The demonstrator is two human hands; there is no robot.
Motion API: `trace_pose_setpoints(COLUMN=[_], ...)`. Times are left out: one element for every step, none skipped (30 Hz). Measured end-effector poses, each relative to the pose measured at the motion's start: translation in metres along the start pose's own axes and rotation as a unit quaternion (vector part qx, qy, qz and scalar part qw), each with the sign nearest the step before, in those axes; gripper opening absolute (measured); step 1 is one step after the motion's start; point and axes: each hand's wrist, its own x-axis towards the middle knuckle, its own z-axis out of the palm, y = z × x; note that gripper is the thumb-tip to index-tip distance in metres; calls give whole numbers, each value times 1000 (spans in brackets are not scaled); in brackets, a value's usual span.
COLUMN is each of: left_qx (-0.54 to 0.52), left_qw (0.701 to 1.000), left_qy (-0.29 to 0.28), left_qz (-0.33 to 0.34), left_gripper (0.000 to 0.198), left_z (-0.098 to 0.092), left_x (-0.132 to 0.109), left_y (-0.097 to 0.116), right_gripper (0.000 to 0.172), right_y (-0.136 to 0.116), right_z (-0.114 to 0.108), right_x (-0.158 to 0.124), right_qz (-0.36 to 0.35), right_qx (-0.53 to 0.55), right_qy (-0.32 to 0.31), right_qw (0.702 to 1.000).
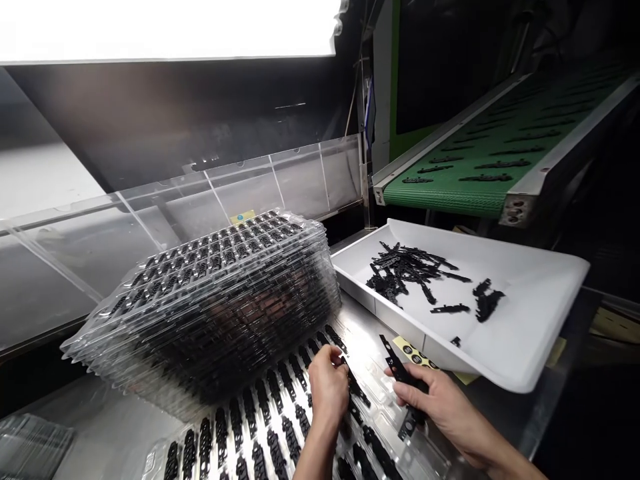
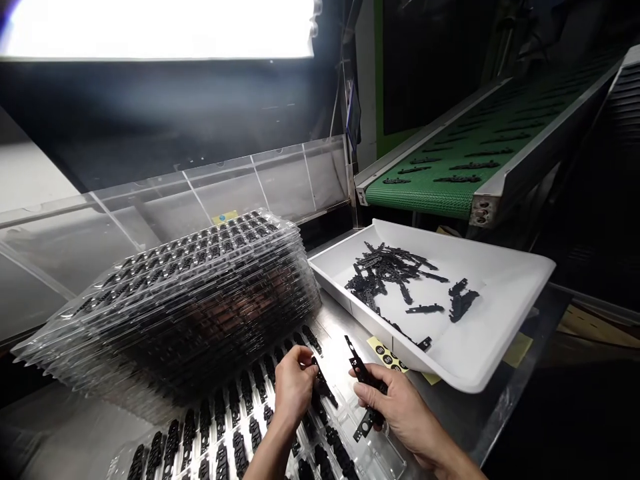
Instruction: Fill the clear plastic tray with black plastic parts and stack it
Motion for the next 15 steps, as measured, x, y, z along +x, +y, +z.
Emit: trace_pose_setpoints(left_qx=[27, 54, 78, 99, 115, 123, 125, 119, 106, 89, 73, 59, 49, 43, 35], left_qw=[1000, 998, 996, 993, 990, 988, 987, 986, 986, 984, 981, 977, 973, 971, 971], left_qy=[3, 9, 16, 23, 28, 28, 22, 10, -11, -40, -72, -102, -123, -134, -130], left_qz=[15, 31, 47, 61, 74, 86, 98, 113, 130, 148, 166, 180, 190, 196, 196], left_gripper=[22, 23, 25, 26, 28, 30, 32, 35, 39, 42, 43, 39, 33, 25, 20], left_z=[0, 0, -1, -2, -3, -3, -4, -4, -4, -4, -5, -7, -9, -13, -17], left_x=[-2, -5, -7, -10, -12, -13, -14, -14, -13, -13, -12, -12, -12, -12, -13], left_y=[1, 1, 2, 3, 4, 6, 9, 12, 16, 20, 24, 29, 32, 35, 37], right_gripper=[54, 52, 48, 42, 37, 33, 32, 33, 35, 34, 34, 33, 33, 33, 32], right_y=[-2, -4, -7, -9, -11, -11, -12, -11, -11, -11, -11, -12, -13, -14, -16], right_z=[0, -1, -1, -2, -4, -5, -5, -6, -5, -5, -4, -4, -4, -5, -7], right_x=[-1, 0, 0, 1, 3, 5, 6, 8, 9, 10, 11, 12, 12, 12, 12], right_qz=[1, -7, -25, -50, -75, -94, -104, -105, -104, -108, -119, -129, -132, -123, -104], right_qx=[-8, -25, -54, -94, -142, -194, -242, -284, -319, -345, -362, -372, -378, -383, -388], right_qy=[-5, -16, -30, -43, -47, -43, -33, -23, -19, -26, -38, -46, -47, -37, -19], right_qw=[1000, 1000, 998, 993, 986, 976, 964, 953, 942, 932, 924, 918, 915, 915, 916])
